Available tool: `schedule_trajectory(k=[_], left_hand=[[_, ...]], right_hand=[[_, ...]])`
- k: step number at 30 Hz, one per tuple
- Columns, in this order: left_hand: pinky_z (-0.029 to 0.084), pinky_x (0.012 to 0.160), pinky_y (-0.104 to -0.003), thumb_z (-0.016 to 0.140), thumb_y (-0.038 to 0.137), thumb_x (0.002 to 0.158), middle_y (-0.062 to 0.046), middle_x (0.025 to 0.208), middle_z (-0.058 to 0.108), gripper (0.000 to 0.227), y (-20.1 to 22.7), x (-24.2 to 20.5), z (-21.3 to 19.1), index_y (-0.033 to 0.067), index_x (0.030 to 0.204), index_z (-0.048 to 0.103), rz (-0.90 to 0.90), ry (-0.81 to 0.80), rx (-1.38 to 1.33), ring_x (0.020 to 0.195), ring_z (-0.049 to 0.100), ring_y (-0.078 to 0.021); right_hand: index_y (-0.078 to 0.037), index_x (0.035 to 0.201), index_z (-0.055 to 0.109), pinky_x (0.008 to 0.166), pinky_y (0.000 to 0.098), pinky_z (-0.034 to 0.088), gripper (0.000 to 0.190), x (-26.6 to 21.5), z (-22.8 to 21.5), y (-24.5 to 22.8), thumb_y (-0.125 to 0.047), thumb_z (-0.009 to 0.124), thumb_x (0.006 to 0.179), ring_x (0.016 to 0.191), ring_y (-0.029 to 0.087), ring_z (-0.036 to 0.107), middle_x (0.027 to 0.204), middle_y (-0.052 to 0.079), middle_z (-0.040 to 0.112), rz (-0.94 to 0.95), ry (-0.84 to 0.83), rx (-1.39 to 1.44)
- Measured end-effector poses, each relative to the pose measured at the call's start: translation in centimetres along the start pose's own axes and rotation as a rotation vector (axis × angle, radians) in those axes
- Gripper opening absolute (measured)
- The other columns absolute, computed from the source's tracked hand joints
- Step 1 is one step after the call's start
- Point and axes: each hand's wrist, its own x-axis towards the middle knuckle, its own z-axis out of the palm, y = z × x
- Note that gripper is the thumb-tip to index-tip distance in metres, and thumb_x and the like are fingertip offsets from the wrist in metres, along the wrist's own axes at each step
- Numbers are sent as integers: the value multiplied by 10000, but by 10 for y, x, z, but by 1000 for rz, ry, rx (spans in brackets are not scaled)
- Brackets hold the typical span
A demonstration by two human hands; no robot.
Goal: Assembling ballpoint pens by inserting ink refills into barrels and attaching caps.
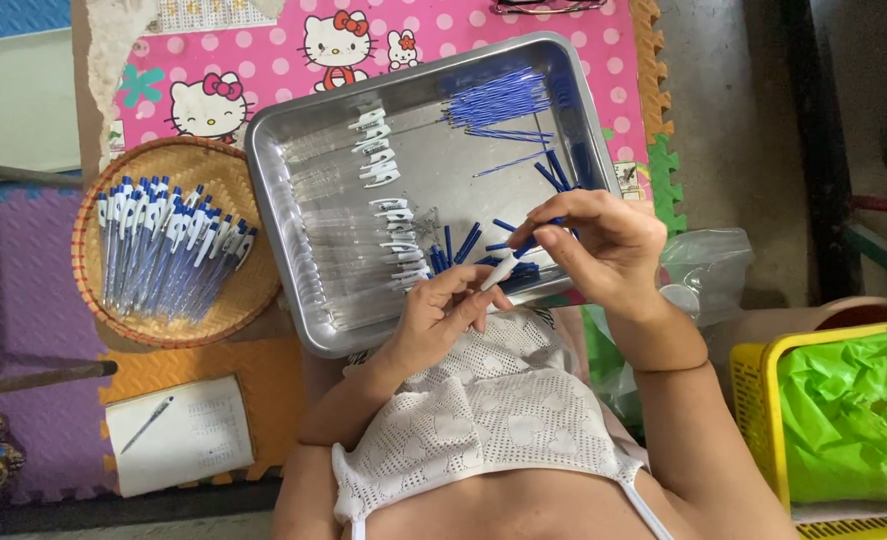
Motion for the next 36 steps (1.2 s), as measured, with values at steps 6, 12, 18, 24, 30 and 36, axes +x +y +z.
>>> schedule_trajectory(k=[6,12,18,24,30,36], left_hand=[[552,553,-226,626,61,1058,-149,903,801,252,-1,-1,1,-92,1252,677,20,18,-25,586,693,-113],[544,534,-228,630,51,1055,-154,908,801,264,-8,-4,4,-103,1264,680,60,86,-17,564,683,-109],[510,536,-206,622,88,1069,-131,863,770,258,-7,-3,3,-81,1259,669,36,56,-117,551,588,-71],[488,527,-215,608,95,1081,-153,855,759,256,-3,-2,2,-101,1239,653,16,50,-198,543,568,-75],[494,529,-211,618,49,1072,-168,872,766,194,20,12,15,-73,1219,655,11,44,-297,526,574,-83],[539,581,-279,675,19,1011,-204,977,781,290,19,13,11,-78,1285,679,113,60,68,614,604,-105]], right_hand=[[95,987,690,658,347,638,68,4,9,1,31,672,1001,680,269,780,825,208,777,-3,-76,-17],[-35,997,745,407,198,391,32,8,15,-5,-61,734,982,399,83,468,809,89,806,44,-180,-201],[-19,1059,783,682,291,617,122,-7,16,7,-79,710,983,638,185,750,823,77,825,4,-158,-143],[46,1264,744,831,385,621,458,-27,18,21,-338,616,1050,901,276,794,1041,156,822,-111,-130,-214],[119,1316,668,983,429,566,451,-61,22,54,-104,741,931,1113,322,755,1186,239,760,-9,-47,74],[78,1575,307,942,418,539,751,-81,29,72,109,687,928,1083,307,731,1144,276,747,32,-47,176]])
